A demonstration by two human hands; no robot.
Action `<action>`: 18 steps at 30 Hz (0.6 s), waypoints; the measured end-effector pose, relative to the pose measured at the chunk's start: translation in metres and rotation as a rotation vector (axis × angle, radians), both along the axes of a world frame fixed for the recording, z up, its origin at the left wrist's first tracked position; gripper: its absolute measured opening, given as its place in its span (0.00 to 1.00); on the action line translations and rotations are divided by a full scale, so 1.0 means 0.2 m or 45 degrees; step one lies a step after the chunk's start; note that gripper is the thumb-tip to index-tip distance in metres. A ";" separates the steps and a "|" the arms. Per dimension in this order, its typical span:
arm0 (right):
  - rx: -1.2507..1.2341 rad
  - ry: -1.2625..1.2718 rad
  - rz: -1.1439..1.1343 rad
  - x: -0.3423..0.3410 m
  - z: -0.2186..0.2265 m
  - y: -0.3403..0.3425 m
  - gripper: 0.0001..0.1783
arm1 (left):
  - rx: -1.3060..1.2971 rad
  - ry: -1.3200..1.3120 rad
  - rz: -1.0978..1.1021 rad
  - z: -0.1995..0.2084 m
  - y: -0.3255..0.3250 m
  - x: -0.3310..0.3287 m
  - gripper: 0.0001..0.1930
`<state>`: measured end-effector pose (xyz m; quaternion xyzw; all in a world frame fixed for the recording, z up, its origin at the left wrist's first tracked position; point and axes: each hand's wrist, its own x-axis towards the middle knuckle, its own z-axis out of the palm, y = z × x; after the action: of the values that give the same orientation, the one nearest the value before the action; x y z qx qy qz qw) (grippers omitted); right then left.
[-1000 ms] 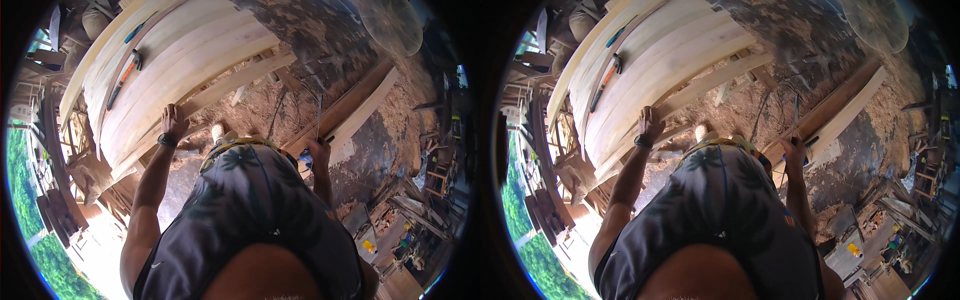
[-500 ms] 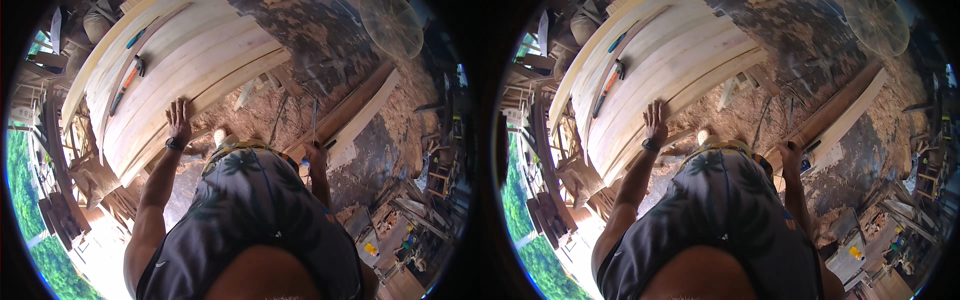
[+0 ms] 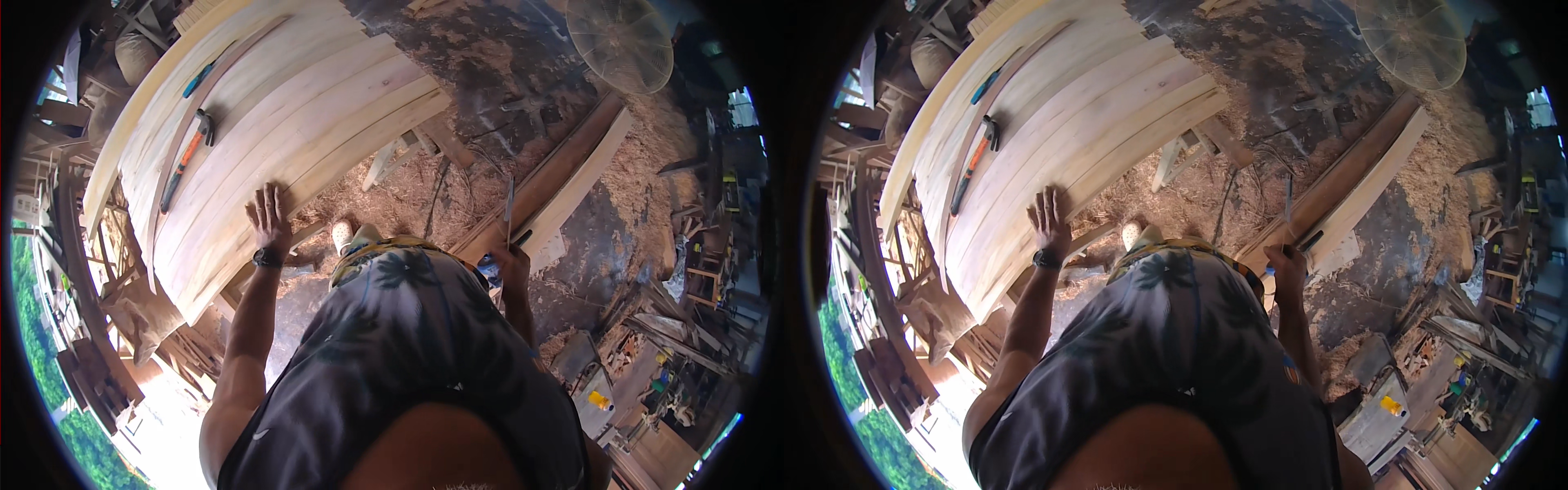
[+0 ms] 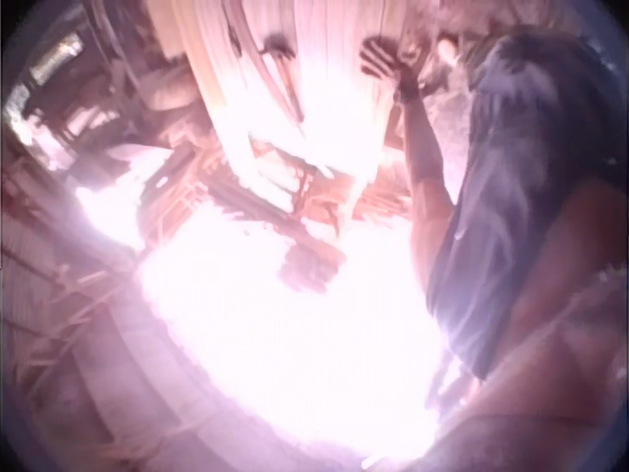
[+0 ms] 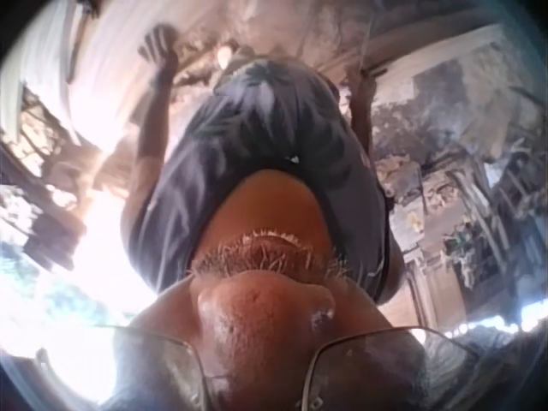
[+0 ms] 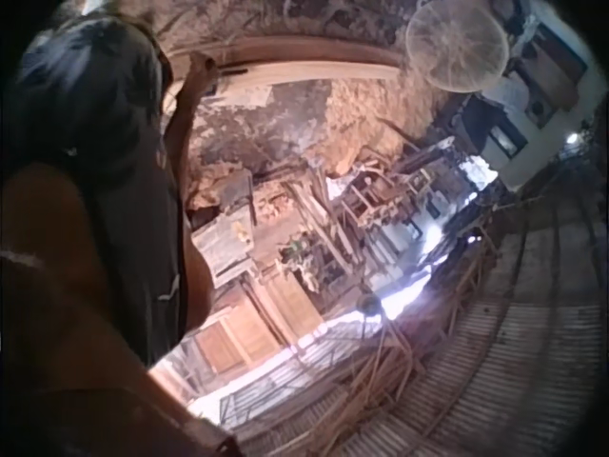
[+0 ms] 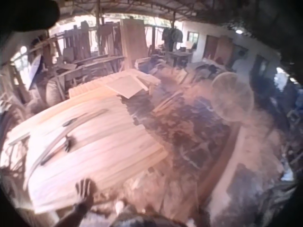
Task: Assembling and marking curved wooden pieces for furniture construction using a hammer and a square.
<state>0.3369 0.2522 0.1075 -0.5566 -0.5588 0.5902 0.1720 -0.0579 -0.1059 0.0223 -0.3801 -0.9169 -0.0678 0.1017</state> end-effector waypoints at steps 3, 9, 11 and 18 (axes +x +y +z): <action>0.060 -0.025 0.106 -0.02 0.02 0.04 0.13 | 0.062 -0.019 -0.010 0.03 0.02 -0.02 0.48; 0.080 0.043 0.167 -0.01 0.02 0.12 0.15 | -0.014 -0.141 0.078 0.17 0.07 0.03 0.53; 0.277 -0.189 0.410 -0.03 0.02 0.17 0.15 | -0.107 -0.344 0.209 0.20 0.12 0.07 0.56; 0.701 -0.152 0.703 -0.22 0.05 0.27 0.15 | -0.018 -0.202 -0.059 0.25 0.47 0.06 0.55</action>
<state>0.2930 0.3056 0.1182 -0.3518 -0.8340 0.4088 0.1169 -0.0469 -0.0121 0.0720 -0.3953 -0.9134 -0.0935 0.0244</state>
